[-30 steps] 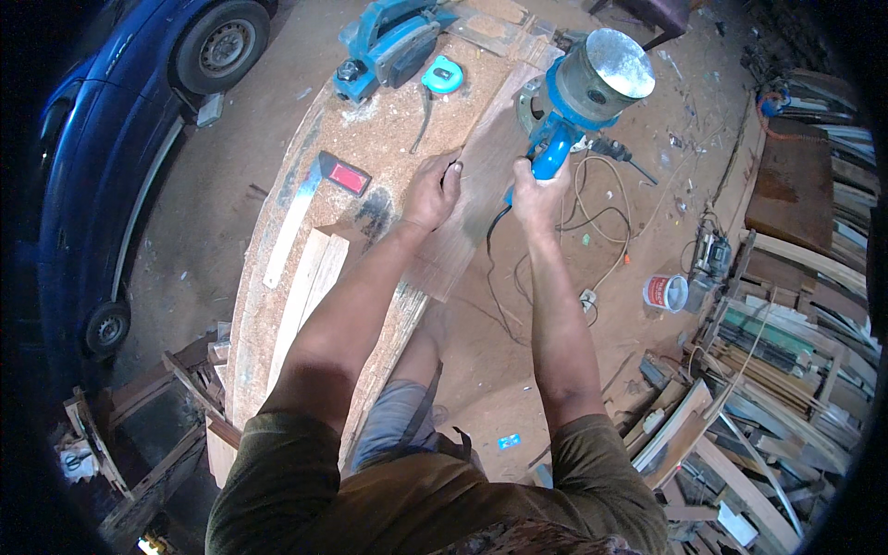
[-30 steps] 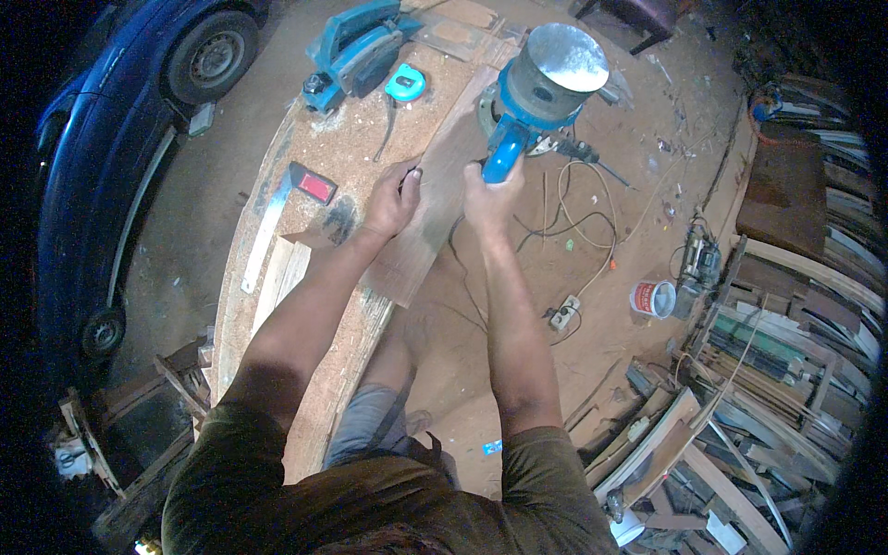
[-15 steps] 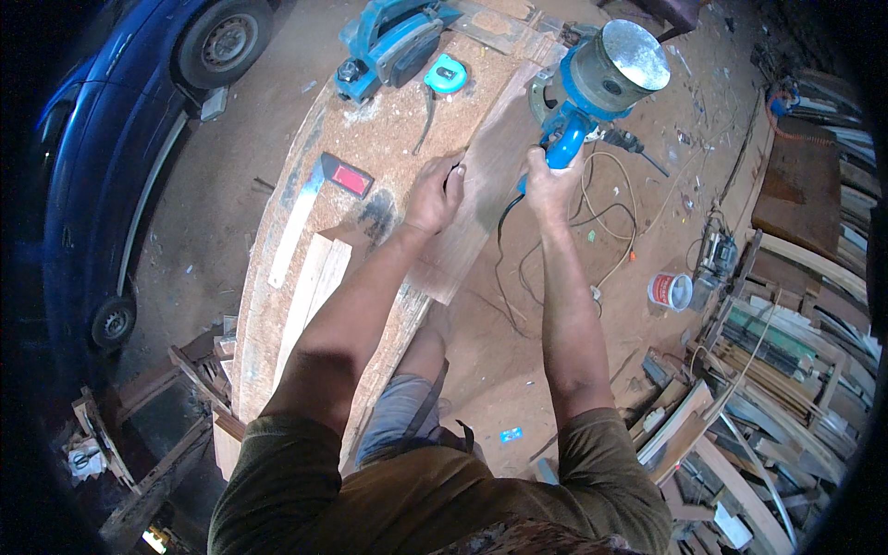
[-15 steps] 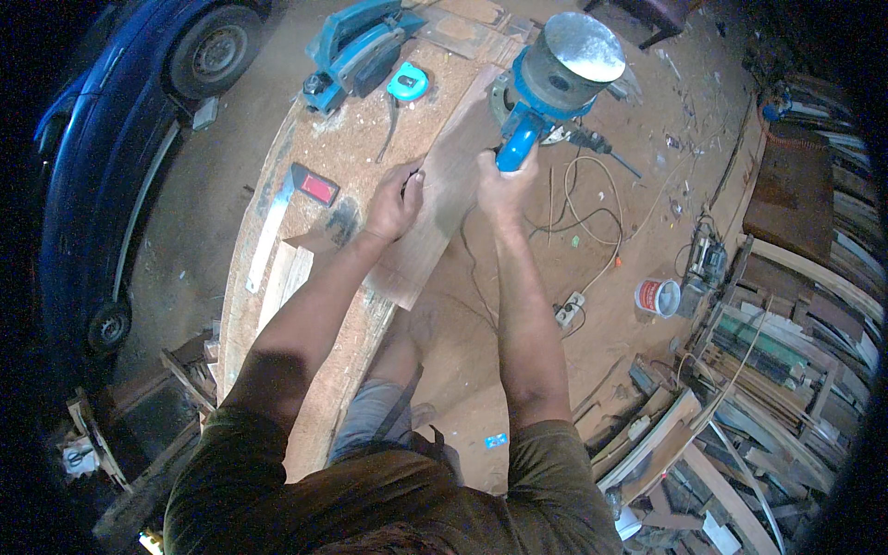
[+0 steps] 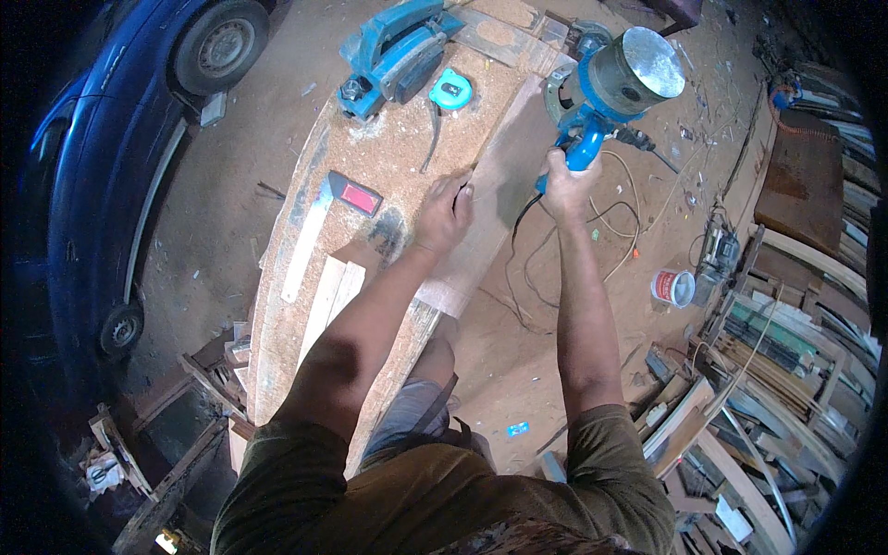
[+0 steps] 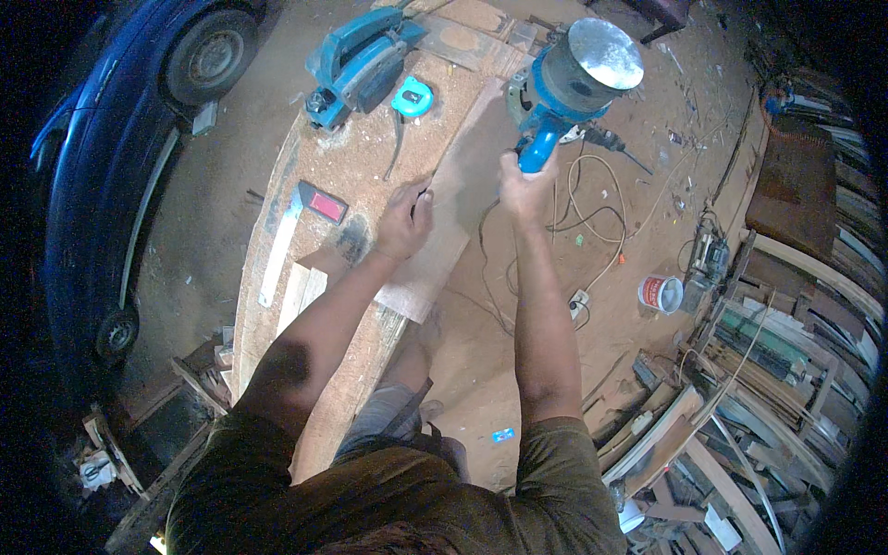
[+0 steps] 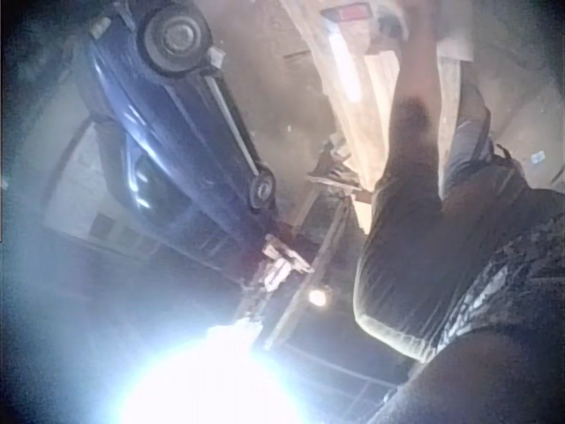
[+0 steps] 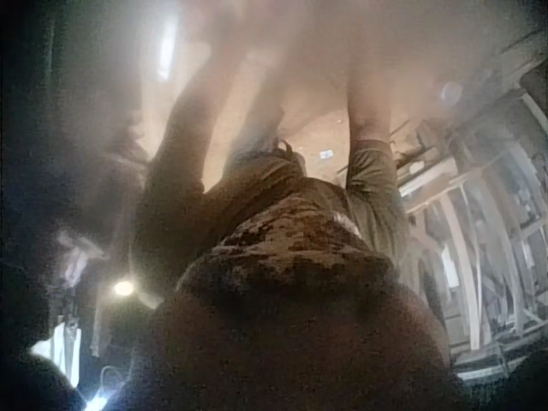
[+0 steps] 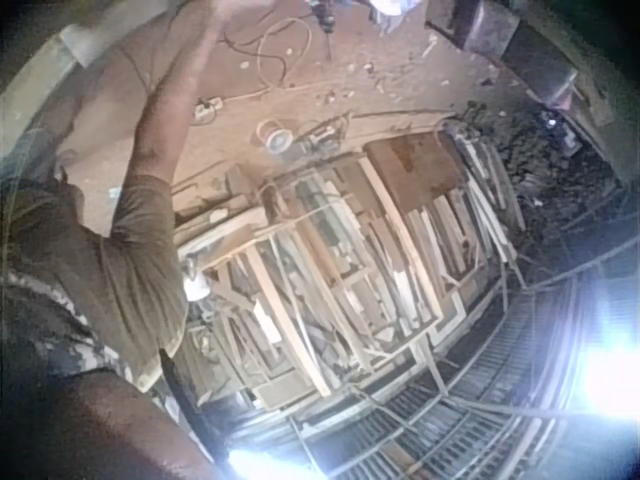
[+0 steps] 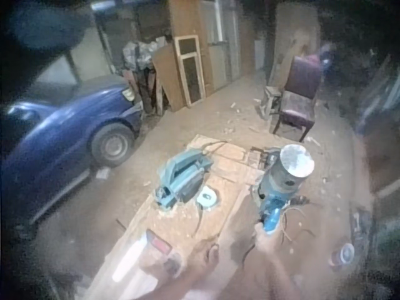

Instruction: The person uses a circular saw to cut a wooden plank on a workbench. They then measure and mark the wood with a ruler and pencil. Finally, the person uses a handheld electric sander to smooth the surface of the cut wood.

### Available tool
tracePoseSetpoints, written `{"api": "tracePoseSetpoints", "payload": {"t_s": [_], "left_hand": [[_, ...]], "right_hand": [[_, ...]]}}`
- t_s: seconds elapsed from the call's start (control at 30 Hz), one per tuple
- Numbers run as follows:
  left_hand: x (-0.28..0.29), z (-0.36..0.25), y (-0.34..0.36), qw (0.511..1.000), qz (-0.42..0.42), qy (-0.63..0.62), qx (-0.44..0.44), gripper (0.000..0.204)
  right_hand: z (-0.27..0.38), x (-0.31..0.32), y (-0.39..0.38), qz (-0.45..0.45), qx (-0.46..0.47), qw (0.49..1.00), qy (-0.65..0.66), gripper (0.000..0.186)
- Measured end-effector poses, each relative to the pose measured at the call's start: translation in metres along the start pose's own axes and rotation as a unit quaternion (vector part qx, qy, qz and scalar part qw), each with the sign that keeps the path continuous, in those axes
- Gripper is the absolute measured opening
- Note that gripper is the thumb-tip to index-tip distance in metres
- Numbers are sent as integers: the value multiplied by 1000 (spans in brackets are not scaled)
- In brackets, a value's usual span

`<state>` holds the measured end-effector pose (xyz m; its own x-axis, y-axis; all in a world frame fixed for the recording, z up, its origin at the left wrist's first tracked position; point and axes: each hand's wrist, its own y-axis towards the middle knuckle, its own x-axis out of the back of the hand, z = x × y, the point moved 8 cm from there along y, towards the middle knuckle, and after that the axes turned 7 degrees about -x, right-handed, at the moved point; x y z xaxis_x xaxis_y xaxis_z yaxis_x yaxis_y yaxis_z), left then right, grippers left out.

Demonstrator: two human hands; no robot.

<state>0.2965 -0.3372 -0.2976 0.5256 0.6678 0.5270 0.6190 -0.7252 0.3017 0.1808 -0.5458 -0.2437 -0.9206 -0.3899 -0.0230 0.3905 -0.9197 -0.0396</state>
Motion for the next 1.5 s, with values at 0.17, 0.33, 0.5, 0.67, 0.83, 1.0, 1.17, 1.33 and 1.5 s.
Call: {"api": "tracePoseSetpoints", "payload": {"t_s": [0.17,0.33,0.5,0.67,0.83,1.0,1.17,1.33,1.5], "left_hand": [[0,-4,3,1000,15,7,5,29],[0,-5,2,999,27,18,7,34],[3,-21,6,996,67,48,-25,41],[-27,-59,31,960,124,235,-90,57],[-78,-78,102,956,103,259,91,100],[-75,-62,123,981,135,80,118,121],[19,-81,158,986,31,-141,-77,120],[162,-261,155,960,-24,-241,-142,115],[230,-269,81,975,-132,-90,-154,133]], "right_hand": [[-6,5,17,-20,4,999,27,33],[-7,21,2,-80,79,992,-56,29],[18,73,-92,-102,18,978,-181,29],[19,170,-226,25,-124,923,-363,52],[-40,241,-359,170,-282,828,-453,57],[-100,289,-491,259,-354,758,-484,55],[-100,314,-580,307,-455,667,-503,52],[-99,345,-642,254,-468,691,-489,54],[-99,354,-641,211,-382,716,-544,53]]}}
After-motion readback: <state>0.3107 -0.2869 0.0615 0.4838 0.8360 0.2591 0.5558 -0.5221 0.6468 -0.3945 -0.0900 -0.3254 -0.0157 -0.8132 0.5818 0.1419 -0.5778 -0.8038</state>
